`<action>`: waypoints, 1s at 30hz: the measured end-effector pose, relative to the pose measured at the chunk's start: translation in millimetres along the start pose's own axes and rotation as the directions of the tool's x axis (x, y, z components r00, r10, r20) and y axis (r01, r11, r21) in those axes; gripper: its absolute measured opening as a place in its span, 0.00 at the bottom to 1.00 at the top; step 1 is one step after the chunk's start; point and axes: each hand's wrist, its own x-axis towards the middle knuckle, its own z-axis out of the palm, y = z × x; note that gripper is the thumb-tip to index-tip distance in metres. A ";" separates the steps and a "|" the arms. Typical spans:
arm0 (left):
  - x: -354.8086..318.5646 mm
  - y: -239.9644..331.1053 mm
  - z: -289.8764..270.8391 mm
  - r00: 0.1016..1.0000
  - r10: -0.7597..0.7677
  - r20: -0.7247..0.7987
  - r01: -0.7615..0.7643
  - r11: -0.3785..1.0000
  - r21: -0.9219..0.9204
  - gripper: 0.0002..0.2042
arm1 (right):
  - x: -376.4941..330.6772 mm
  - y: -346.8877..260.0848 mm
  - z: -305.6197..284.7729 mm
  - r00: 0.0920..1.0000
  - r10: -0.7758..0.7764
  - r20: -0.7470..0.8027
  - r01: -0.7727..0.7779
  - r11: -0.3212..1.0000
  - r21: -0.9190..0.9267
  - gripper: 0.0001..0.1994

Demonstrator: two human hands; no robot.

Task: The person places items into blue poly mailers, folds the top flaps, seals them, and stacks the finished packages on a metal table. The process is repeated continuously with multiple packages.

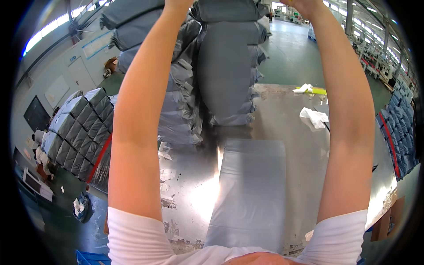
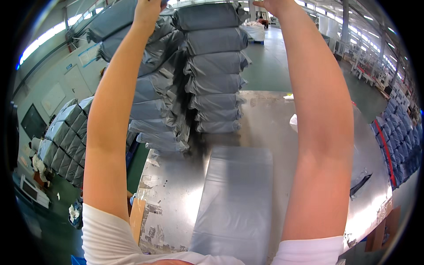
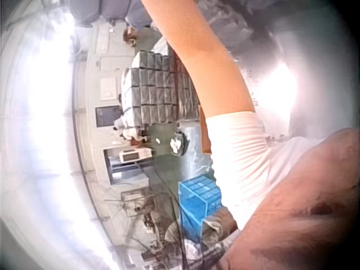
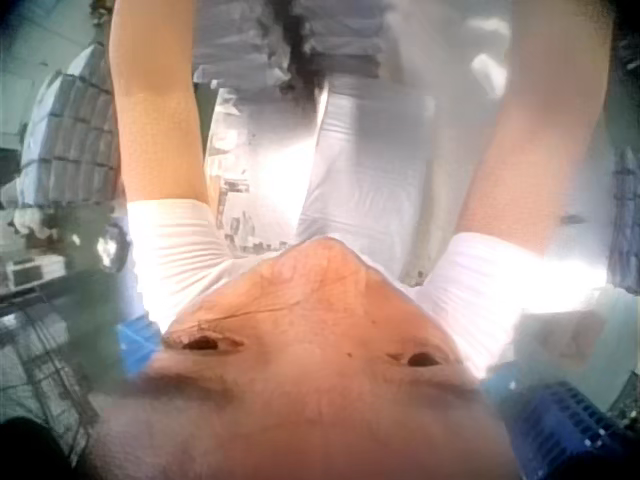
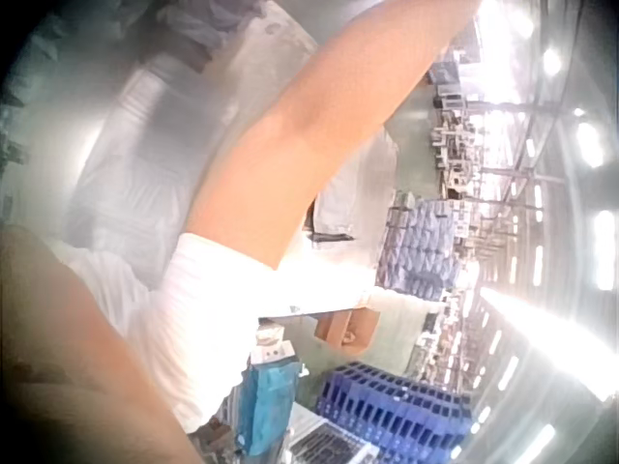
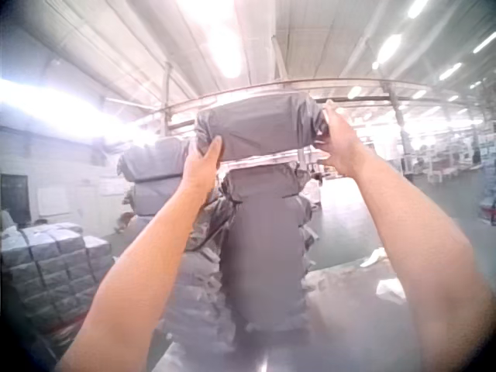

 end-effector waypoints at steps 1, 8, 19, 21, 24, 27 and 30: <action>-2.8 -22.4 7.3 0.993 0.104 -0.055 -0.092 0.978 0.188 0.27 | 35.9 48.3 -25.9 0.991 0.110 -0.073 -0.103 0.989 0.103 0.33; -293.3 -127.8 45.8 0.719 0.159 0.677 -0.481 0.817 0.318 0.19 | -337.0 269.0 -62.4 0.914 0.238 0.329 0.042 0.750 -0.661 0.20; -626.3 -108.3 4.1 0.171 -0.565 0.807 -0.195 0.784 0.590 0.33 | -705.1 96.9 -18.1 0.634 0.769 0.085 -0.332 0.369 -0.868 0.24; -618.2 -122.3 13.9 0.182 -0.551 0.815 -0.236 0.780 0.580 0.34 | -719.0 88.3 -19.4 0.636 0.771 0.038 -0.383 0.358 -0.851 0.23; -614.0 -149.6 27.1 0.239 -0.538 0.808 -0.307 0.748 0.589 0.33 | -727.7 84.9 -34.5 0.681 0.729 -0.071 -0.449 0.340 -0.827 0.21; -612.2 -180.3 38.1 0.280 -0.559 0.780 -0.349 0.698 0.626 0.34 | -734.1 86.0 -44.7 0.750 0.640 -0.164 -0.498 0.385 -0.777 0.15; -610.5 -209.8 34.7 0.245 -0.607 0.756 -0.412 0.641 0.648 0.34 | -741.3 56.7 -56.8 0.751 0.615 -0.241 -0.534 0.351 -0.769 0.10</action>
